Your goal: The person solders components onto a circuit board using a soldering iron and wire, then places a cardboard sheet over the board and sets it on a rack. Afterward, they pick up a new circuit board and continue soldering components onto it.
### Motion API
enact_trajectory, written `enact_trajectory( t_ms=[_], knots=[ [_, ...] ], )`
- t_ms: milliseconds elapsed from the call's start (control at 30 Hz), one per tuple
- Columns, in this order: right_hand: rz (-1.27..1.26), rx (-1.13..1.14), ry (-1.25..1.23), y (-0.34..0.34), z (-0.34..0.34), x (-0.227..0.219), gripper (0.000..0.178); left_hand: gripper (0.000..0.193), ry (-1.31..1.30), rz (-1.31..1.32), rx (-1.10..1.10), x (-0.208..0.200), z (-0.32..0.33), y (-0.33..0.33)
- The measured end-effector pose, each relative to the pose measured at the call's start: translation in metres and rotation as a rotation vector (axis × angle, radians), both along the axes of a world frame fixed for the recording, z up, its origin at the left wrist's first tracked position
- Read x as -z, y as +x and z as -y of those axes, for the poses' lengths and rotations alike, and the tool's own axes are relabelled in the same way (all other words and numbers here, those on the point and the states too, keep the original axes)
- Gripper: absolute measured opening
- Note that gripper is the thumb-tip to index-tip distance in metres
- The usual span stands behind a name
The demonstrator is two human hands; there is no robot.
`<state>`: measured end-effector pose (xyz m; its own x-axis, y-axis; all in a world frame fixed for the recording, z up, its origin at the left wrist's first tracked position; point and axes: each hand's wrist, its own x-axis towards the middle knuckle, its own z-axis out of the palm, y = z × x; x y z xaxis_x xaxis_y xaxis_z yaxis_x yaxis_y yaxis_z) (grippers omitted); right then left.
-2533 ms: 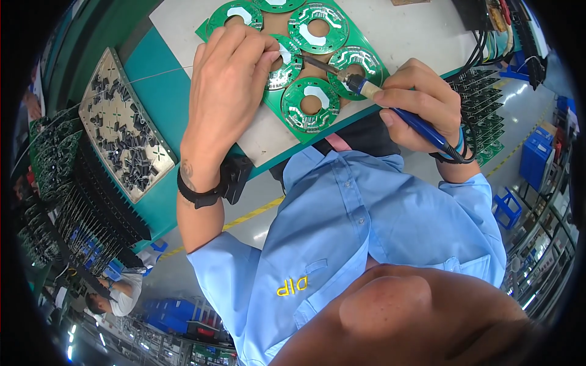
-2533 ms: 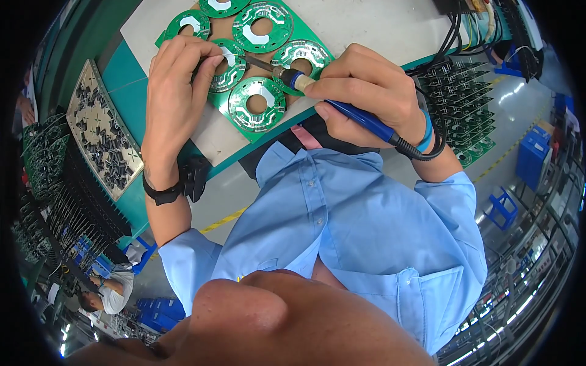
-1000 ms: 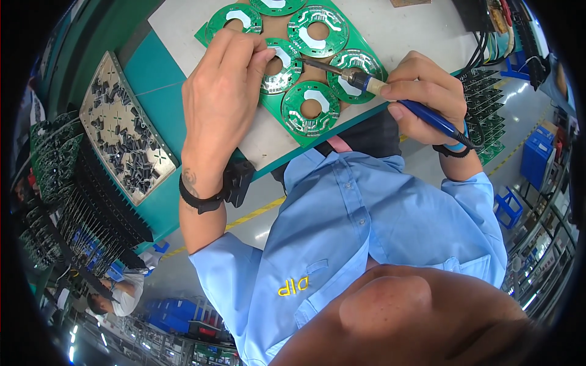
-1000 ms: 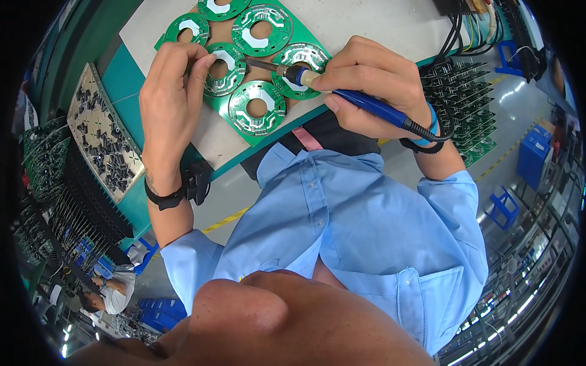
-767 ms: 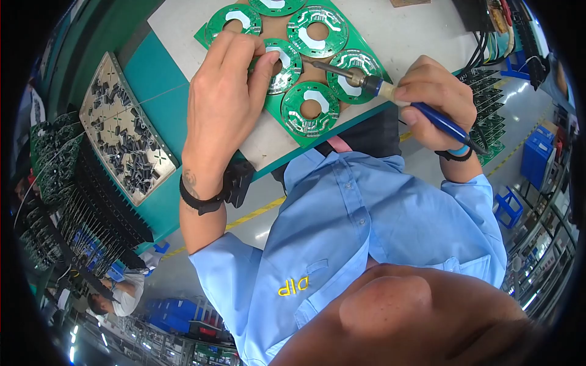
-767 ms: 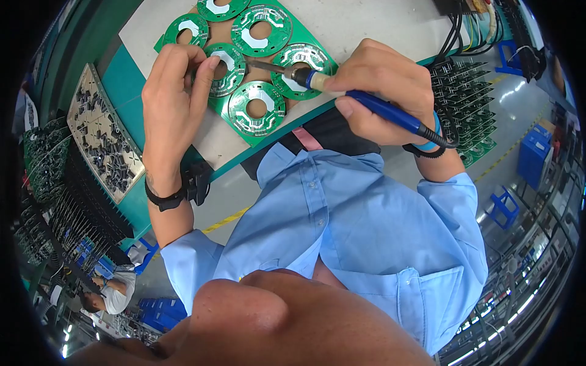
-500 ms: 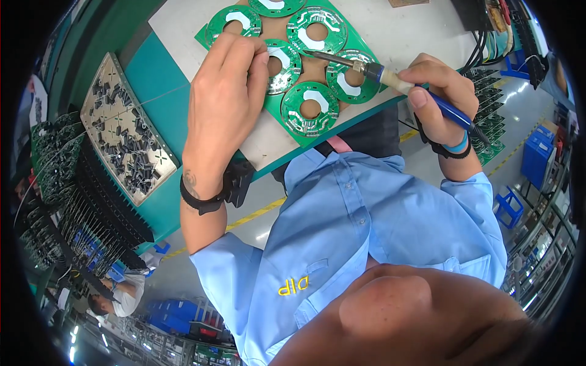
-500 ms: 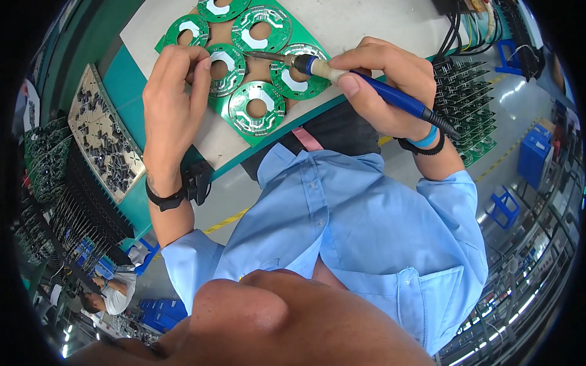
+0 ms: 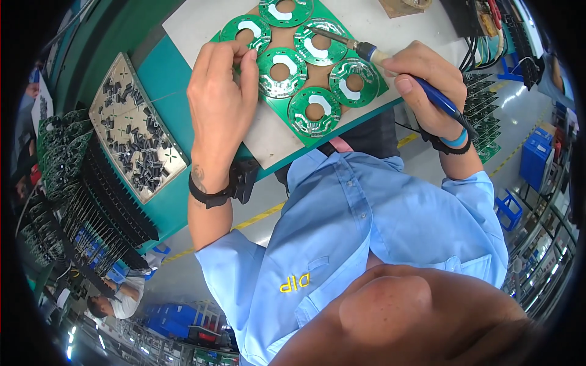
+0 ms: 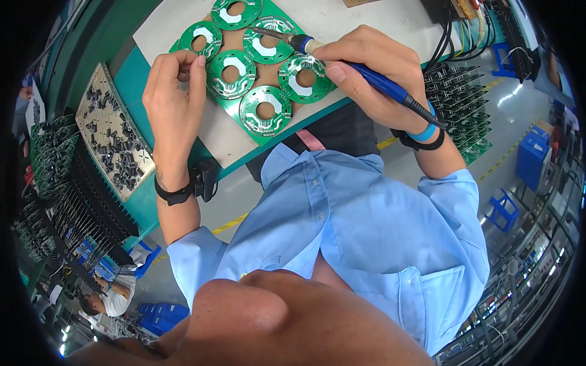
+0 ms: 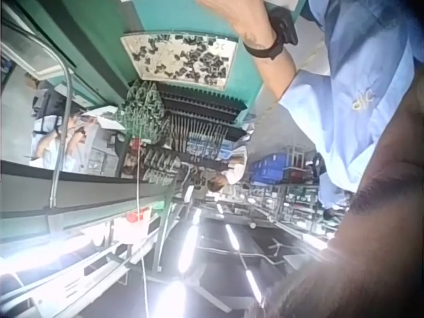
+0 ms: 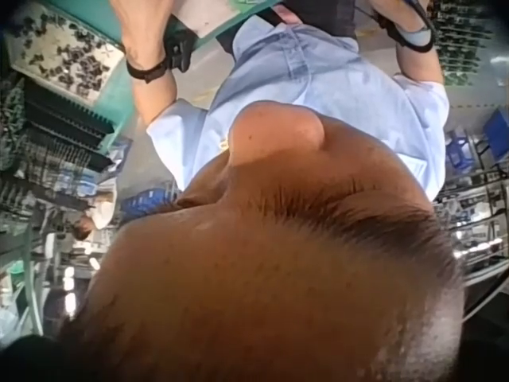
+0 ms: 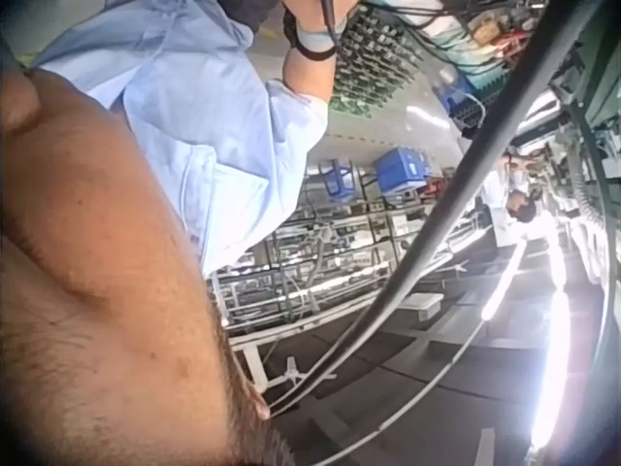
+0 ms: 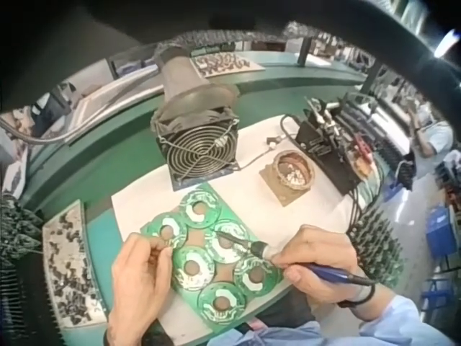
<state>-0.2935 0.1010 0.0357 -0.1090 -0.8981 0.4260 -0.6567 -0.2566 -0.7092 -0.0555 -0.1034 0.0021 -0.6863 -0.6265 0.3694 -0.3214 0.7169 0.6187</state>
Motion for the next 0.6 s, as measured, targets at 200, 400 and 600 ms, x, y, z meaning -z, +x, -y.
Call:
enact_trajectory(
  t_ms=[200,400,600],
  knots=[
    [0.013,0.036,0.005,0.001,0.001,-0.007,0.024,0.010,-0.079,0.035,0.095,0.001,0.000,0.001],
    [0.061,-0.003,-0.042,0.004,-0.007,-0.002,0.023,0.011,-0.173,0.053,0.184,0.001,-0.004,-0.008],
    [-0.060,-0.005,-0.007,0.014,-0.008,0.005,0.022,0.013,-0.168,0.081,0.188,0.005,-0.007,-0.013]
  ],
)
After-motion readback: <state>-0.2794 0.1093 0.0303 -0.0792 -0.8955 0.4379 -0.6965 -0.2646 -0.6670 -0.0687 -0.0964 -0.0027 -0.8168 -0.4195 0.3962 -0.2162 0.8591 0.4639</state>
